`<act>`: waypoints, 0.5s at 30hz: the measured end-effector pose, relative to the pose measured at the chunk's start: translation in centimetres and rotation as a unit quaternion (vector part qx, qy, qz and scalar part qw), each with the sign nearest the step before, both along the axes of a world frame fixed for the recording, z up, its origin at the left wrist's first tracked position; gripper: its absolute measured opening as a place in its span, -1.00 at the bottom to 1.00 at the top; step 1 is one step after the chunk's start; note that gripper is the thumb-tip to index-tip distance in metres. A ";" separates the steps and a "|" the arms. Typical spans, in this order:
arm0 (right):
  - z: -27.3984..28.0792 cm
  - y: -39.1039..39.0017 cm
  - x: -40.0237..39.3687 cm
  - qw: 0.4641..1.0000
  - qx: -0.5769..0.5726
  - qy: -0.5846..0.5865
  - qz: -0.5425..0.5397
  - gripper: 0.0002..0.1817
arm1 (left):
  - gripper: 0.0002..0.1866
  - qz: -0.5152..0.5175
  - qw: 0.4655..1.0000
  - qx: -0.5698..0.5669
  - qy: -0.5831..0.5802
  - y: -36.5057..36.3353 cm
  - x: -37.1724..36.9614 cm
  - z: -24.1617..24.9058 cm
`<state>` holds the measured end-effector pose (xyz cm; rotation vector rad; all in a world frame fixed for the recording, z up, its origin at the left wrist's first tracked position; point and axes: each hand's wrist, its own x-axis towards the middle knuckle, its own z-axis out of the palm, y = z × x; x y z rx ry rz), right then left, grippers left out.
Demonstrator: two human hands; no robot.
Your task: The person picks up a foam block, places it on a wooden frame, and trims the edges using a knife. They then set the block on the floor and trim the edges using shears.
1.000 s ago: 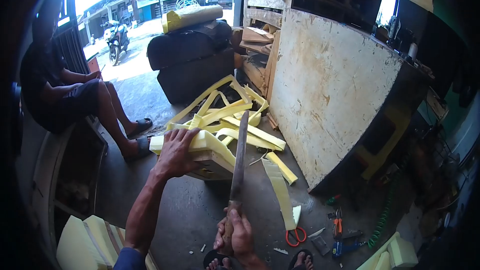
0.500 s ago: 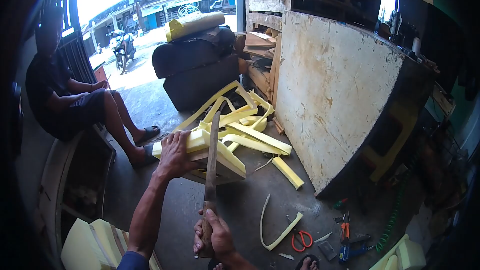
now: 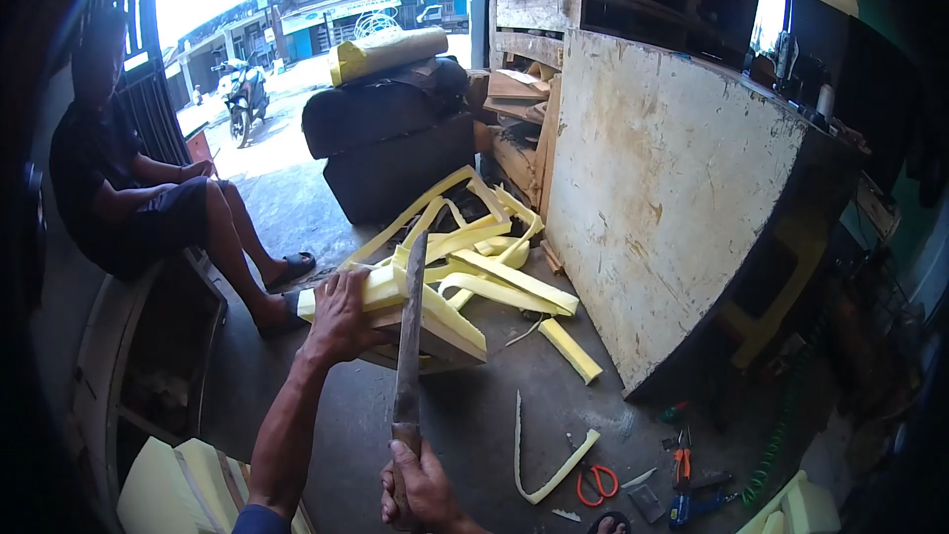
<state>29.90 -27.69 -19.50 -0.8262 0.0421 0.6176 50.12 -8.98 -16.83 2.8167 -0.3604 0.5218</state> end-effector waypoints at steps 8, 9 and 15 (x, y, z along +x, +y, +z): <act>-0.6 0.1 0.7 0.997 -0.077 -0.026 0.017 -0.69 | 0.16 0.000 1.000 -0.006 0.023 0.9 -0.2 0.7; -0.6 -0.1 1.8 0.994 -0.108 -0.029 0.019 -0.69 | 0.16 0.000 1.000 -0.003 0.007 0.8 -0.1 0.3; 0.4 0.6 0.1 0.956 -0.278 -0.090 0.000 -0.64 | 0.16 0.003 1.000 -0.024 0.000 0.9 0.3 0.2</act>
